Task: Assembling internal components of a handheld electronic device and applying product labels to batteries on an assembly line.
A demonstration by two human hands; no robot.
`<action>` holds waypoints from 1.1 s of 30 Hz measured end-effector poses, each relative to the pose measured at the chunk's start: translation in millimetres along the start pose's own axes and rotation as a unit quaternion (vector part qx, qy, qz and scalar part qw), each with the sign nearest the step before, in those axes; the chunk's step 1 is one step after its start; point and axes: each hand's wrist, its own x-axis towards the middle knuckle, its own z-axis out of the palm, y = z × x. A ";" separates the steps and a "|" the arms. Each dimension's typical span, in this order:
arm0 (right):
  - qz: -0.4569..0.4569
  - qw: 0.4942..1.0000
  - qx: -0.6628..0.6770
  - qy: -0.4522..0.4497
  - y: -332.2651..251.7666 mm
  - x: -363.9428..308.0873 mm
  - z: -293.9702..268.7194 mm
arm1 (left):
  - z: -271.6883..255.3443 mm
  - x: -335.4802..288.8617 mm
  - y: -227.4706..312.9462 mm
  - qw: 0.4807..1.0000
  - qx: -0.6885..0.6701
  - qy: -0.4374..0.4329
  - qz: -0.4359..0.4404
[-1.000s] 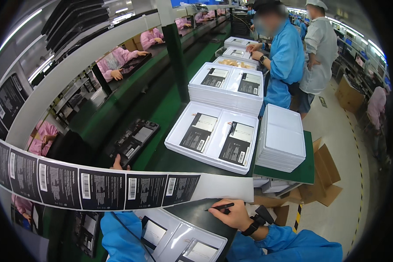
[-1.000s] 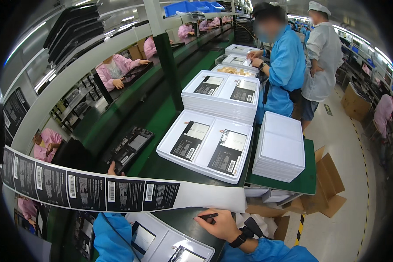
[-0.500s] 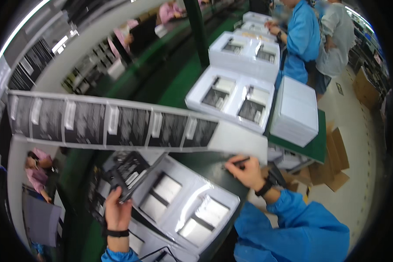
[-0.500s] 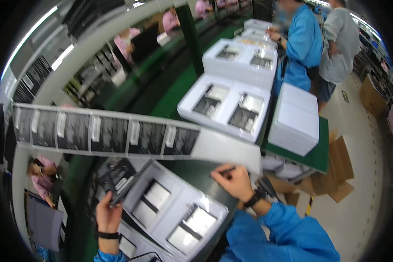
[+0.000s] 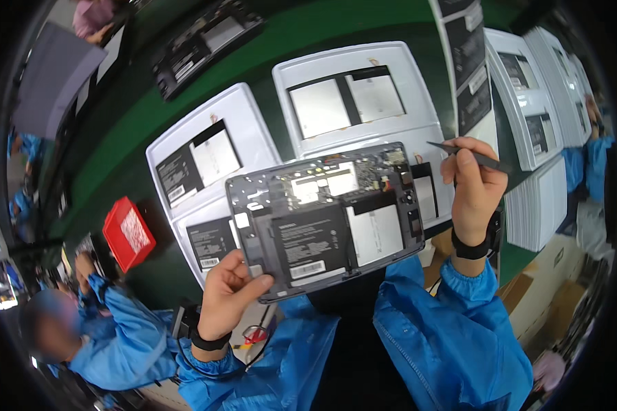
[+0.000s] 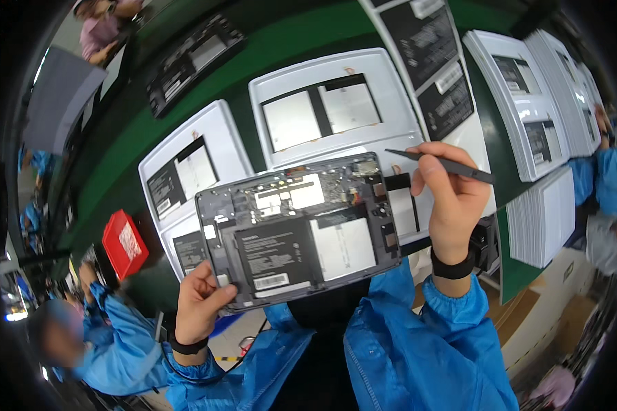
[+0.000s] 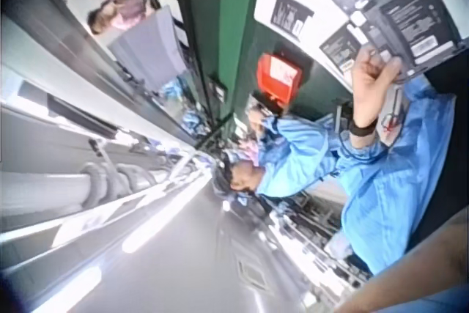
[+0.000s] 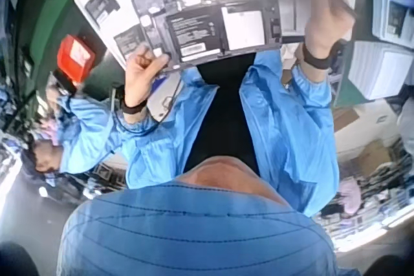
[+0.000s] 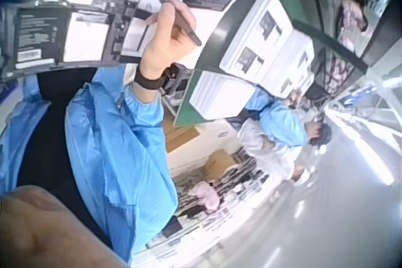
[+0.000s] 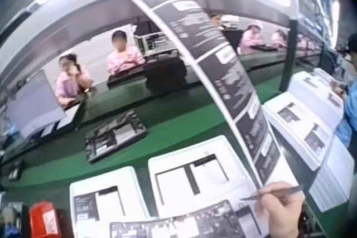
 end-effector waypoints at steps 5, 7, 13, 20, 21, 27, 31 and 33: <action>0.038 0.997 0.013 -0.071 7.5 -22.2 23.4 | 5.0 -4.7 10.8 0.882 0.437 0.107 0.141; 0.079 0.992 -0.001 -0.097 8.1 -27.4 30.2 | 8.2 4.3 25.7 0.808 0.518 0.165 0.227; 0.119 0.979 -0.043 -0.161 -21.8 -43.5 69.5 | 55.8 102.5 34.2 0.741 0.483 0.085 0.459; 0.135 0.983 -0.041 -0.119 -4.4 -46.7 87.8 | 59.7 118.7 22.9 0.734 0.539 0.048 0.411; 0.142 0.981 -0.034 -0.129 -1.0 -48.7 89.0 | 56.4 116.5 21.7 0.737 0.520 0.044 0.429; 0.161 0.975 -0.014 -0.152 9.3 -49.6 87.0 | 42.7 111.0 12.6 0.747 0.481 0.043 0.456; 0.124 0.974 -0.092 -0.165 12.6 -48.8 87.2 | 42.1 113.2 8.5 0.713 0.498 0.053 0.491; 0.090 0.968 -0.146 -0.182 17.1 -49.2 87.5 | 42.3 114.8 5.9 0.712 0.489 0.053 0.501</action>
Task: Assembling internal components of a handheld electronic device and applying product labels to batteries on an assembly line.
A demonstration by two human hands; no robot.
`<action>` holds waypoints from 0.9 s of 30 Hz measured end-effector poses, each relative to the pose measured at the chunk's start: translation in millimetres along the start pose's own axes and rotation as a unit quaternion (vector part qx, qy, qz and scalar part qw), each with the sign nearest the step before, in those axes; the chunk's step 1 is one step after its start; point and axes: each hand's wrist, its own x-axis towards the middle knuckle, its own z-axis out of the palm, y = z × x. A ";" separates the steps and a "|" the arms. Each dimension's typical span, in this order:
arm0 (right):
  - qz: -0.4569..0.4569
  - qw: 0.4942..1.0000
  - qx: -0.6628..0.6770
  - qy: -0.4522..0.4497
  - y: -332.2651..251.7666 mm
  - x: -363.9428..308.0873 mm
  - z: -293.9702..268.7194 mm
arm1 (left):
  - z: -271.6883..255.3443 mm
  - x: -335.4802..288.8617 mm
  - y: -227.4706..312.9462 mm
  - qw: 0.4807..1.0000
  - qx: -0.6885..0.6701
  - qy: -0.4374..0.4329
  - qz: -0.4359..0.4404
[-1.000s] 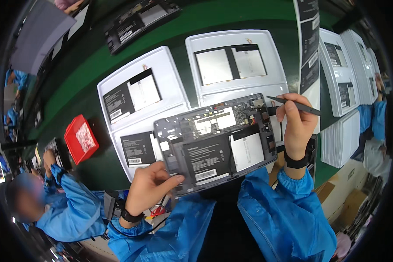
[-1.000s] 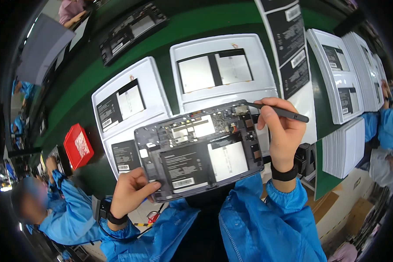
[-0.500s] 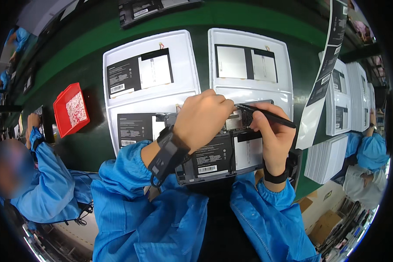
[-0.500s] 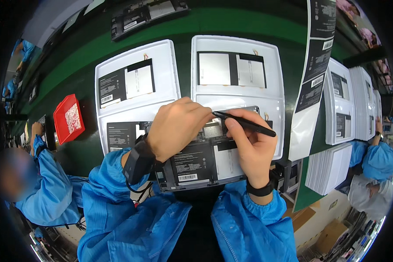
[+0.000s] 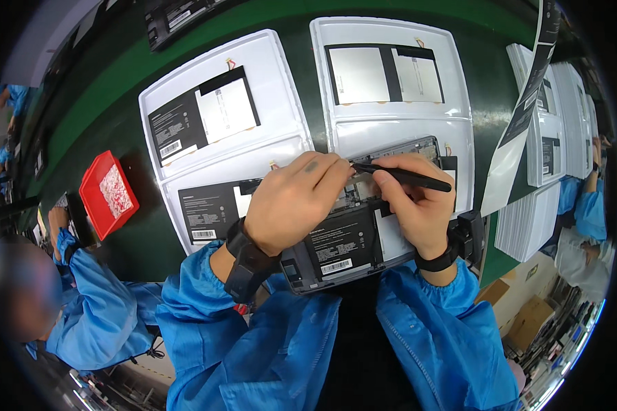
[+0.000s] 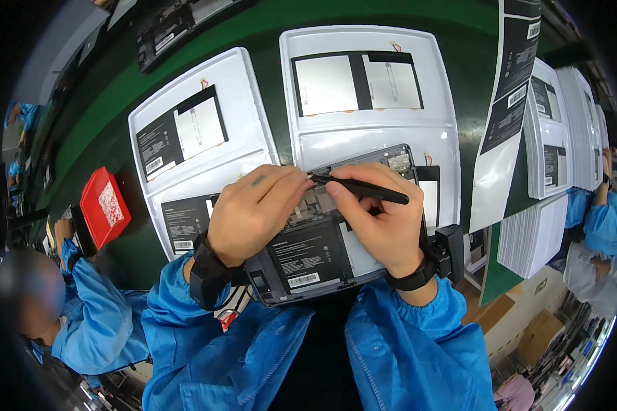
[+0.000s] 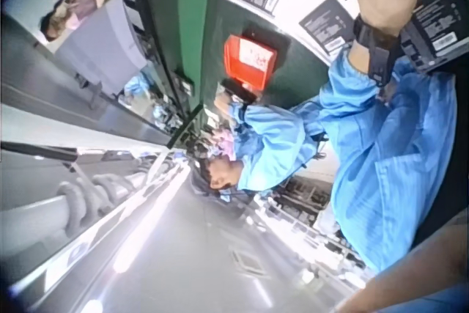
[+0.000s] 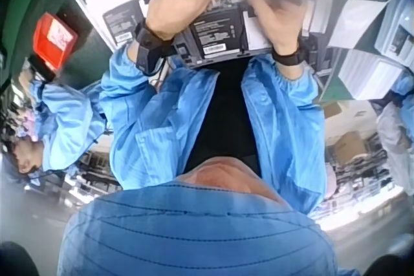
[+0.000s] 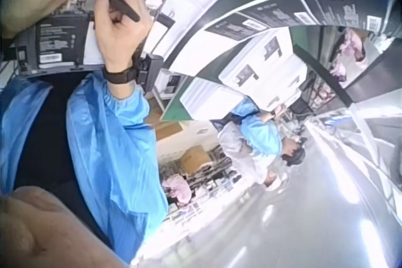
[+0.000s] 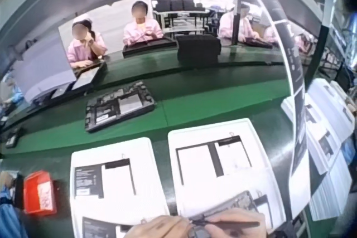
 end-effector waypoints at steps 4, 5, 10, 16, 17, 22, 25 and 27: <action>-0.018 1.000 -0.020 0.002 -2.0 1.6 1.2 | -1.5 3.1 0.0 0.997 -0.057 -0.001 -0.042; -0.014 0.999 -0.032 -0.005 -2.7 2.0 0.6 | -1.3 3.8 -0.6 0.996 -0.074 0.004 -0.054; -0.029 0.999 -0.042 0.001 -3.3 2.7 1.2 | 0.2 4.0 -1.0 0.995 -0.089 0.009 -0.054; -0.024 0.999 -0.031 0.000 -3.0 3.0 1.6 | -0.2 3.3 0.7 0.996 -0.069 0.006 -0.050; -0.018 0.999 -0.028 0.002 -2.8 3.0 2.0 | 0.1 3.2 0.3 0.997 -0.064 0.007 -0.045; -0.034 0.998 -0.044 -0.006 -4.2 4.1 0.6 | -0.3 2.9 -0.3 0.997 -0.060 0.004 -0.042; -0.036 0.998 -0.045 -0.006 -3.4 4.2 0.9 | -0.3 3.6 -0.3 0.997 -0.063 0.003 -0.043; -0.032 0.999 -0.042 -0.003 -3.6 4.0 1.3 | -1.0 3.6 -0.3 0.997 -0.064 0.002 -0.043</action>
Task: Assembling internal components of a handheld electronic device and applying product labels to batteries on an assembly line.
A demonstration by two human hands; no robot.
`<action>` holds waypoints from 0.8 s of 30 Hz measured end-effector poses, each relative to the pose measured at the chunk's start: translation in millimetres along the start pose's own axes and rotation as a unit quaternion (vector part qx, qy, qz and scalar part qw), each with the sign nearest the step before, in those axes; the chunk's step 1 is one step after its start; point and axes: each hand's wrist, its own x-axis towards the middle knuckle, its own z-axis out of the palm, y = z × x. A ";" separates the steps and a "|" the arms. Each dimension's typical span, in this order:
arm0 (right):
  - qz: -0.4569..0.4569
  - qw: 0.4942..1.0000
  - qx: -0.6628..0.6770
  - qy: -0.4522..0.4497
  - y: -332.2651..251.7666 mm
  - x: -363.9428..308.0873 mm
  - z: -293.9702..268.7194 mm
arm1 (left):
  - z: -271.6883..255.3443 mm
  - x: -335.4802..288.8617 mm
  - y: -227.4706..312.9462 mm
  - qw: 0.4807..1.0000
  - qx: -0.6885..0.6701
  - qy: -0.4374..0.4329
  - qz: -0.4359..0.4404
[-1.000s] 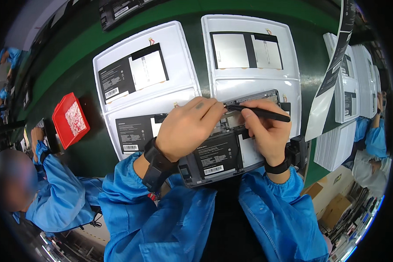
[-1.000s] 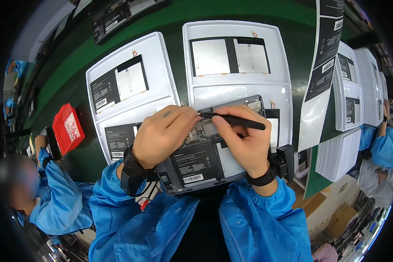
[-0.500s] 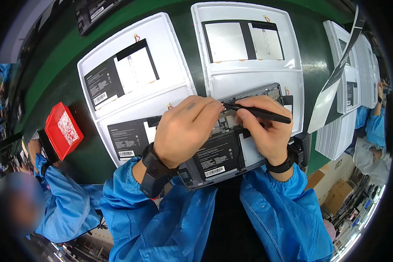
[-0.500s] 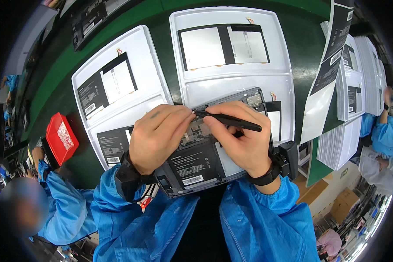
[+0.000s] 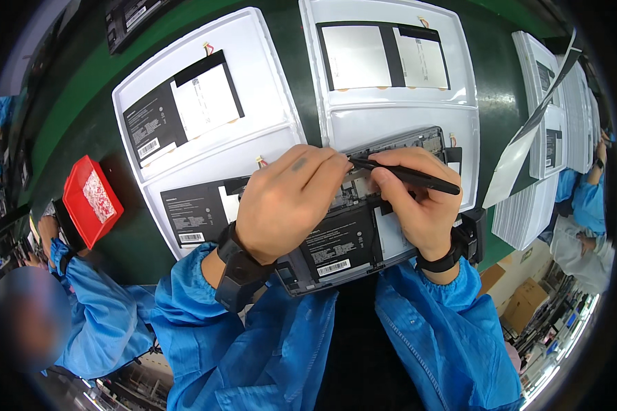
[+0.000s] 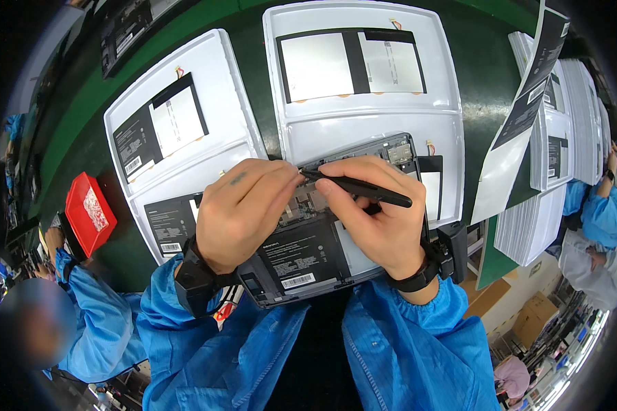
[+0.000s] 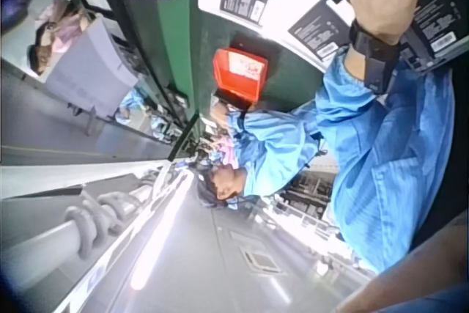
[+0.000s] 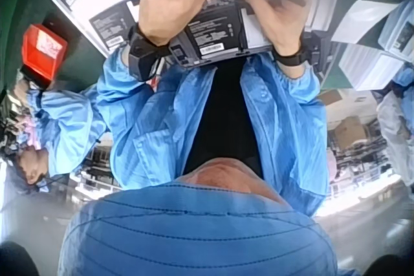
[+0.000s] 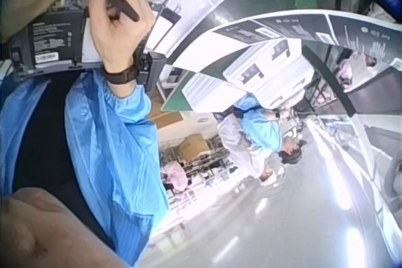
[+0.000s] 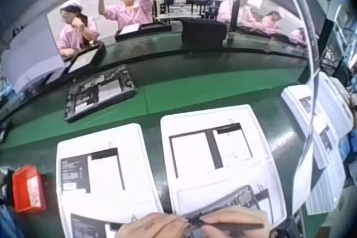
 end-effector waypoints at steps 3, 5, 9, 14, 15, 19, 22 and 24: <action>0.008 1.000 0.002 -0.001 0.0 0.0 -0.1 | 0.6 -0.3 -0.4 1.000 -0.002 -0.001 0.000; 0.009 1.000 0.006 0.003 0.4 0.1 0.0 | 1.4 -0.5 -0.8 1.000 -0.005 0.002 -0.001; 0.015 1.000 0.008 0.001 0.1 0.3 0.3 | 1.5 -0.3 -1.3 1.000 -0.012 -0.001 -0.004; 0.019 1.000 0.013 -0.012 -3.5 1.3 1.7 | -1.7 1.7 -0.9 1.000 -0.027 -0.011 -0.009; 0.018 1.000 0.013 -0.010 -4.2 0.9 1.2 | -1.2 1.3 -0.4 1.000 -0.026 -0.012 -0.007; 0.021 0.999 0.019 -0.037 -5.6 2.1 0.3 | 0.9 -0.6 -1.3 1.000 -0.018 -0.005 -0.007; 0.023 0.999 0.026 -0.030 -7.5 1.7 0.1 | -2.3 0.8 -0.1 1.000 -0.012 -0.006 -0.005; 0.096 0.989 0.110 -0.010 -5.4 -0.5 -1.7 | -5.1 0.4 2.9 1.000 -0.010 -0.004 -0.008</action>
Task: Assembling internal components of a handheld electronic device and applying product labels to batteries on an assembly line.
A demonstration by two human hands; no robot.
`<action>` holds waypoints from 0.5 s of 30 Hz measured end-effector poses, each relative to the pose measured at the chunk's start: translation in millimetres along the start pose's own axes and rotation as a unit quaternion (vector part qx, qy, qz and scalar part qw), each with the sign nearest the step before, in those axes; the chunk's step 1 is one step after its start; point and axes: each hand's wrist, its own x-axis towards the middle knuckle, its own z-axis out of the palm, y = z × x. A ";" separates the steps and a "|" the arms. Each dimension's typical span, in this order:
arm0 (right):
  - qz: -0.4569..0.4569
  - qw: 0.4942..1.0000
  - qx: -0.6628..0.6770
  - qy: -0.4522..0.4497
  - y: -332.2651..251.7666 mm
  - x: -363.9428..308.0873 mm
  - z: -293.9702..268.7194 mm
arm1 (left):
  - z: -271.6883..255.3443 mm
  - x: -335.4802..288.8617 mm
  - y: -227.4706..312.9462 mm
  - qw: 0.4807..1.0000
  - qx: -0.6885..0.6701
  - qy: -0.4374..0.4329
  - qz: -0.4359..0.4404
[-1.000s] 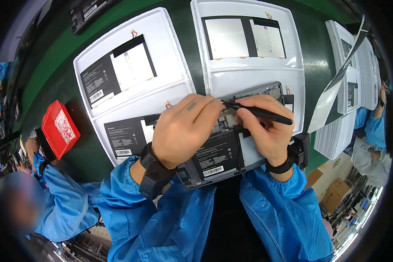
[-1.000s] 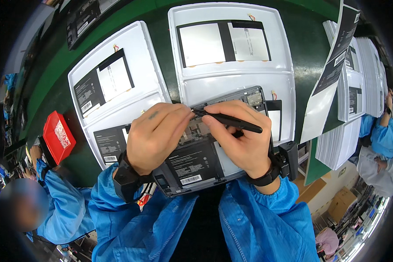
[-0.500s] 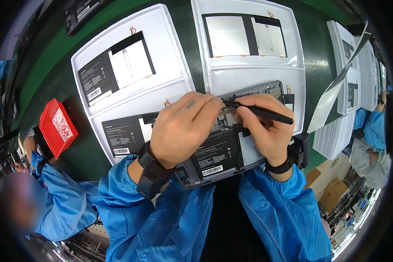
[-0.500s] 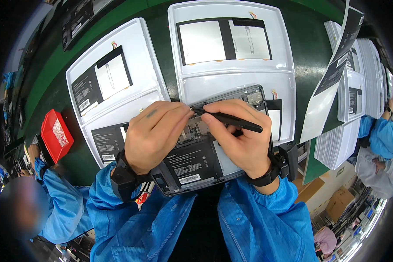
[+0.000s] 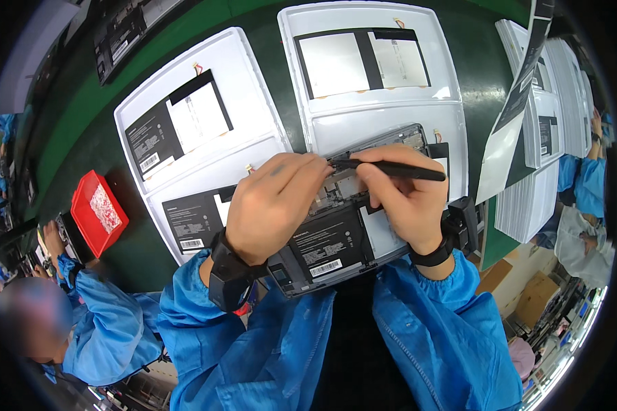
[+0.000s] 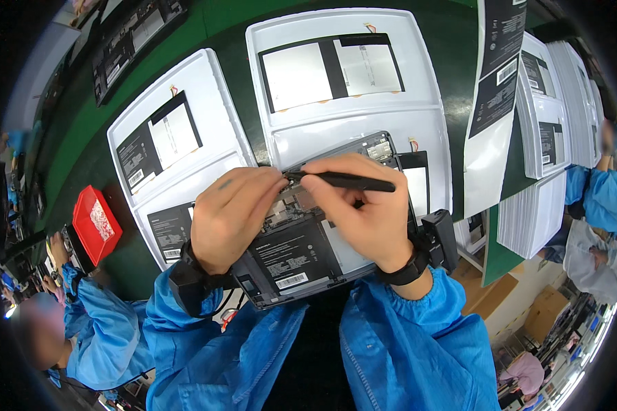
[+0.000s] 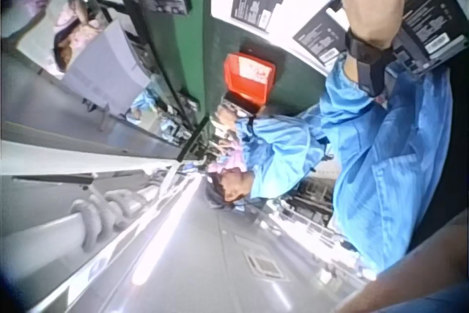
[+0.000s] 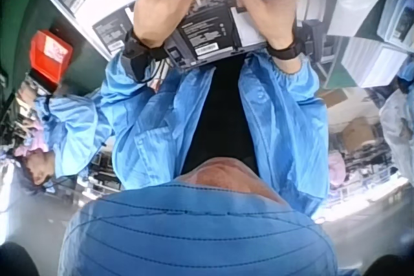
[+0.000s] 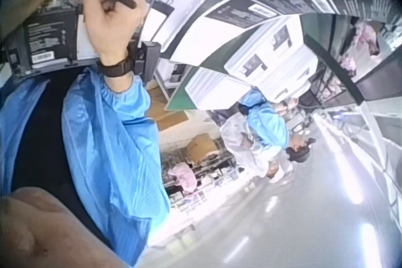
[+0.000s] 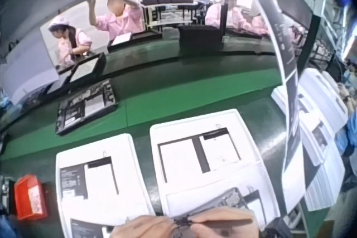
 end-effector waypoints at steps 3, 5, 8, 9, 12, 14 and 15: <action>-0.005 0.997 0.071 0.015 0.6 -1.5 -3.8 | -0.2 0.1 1.3 1.000 0.024 -0.001 0.011; -0.012 0.996 0.087 0.019 0.9 -2.5 -4.9 | -3.1 -1.3 2.7 0.998 0.056 0.008 0.034; -0.002 0.995 0.099 0.024 -1.0 -3.8 -2.6 | -9.9 -5.4 3.6 0.996 0.082 0.019 0.041; -0.004 0.994 0.104 0.020 -0.7 -3.2 -2.7 | -13.8 -7.2 2.6 0.995 0.089 0.018 0.040; 0.000 0.994 0.109 0.015 -1.8 -3.8 -4.6 | -31.6 -14.2 -2.9 0.992 0.116 0.046 0.019; 0.007 0.995 0.094 0.018 -1.2 -4.8 -6.4 | -40.4 -22.8 -5.8 0.988 0.124 0.068 -0.054; 0.008 0.995 0.095 0.020 -0.4 -4.6 -6.0 | -42.5 -26.9 -5.6 0.988 0.114 0.069 -0.083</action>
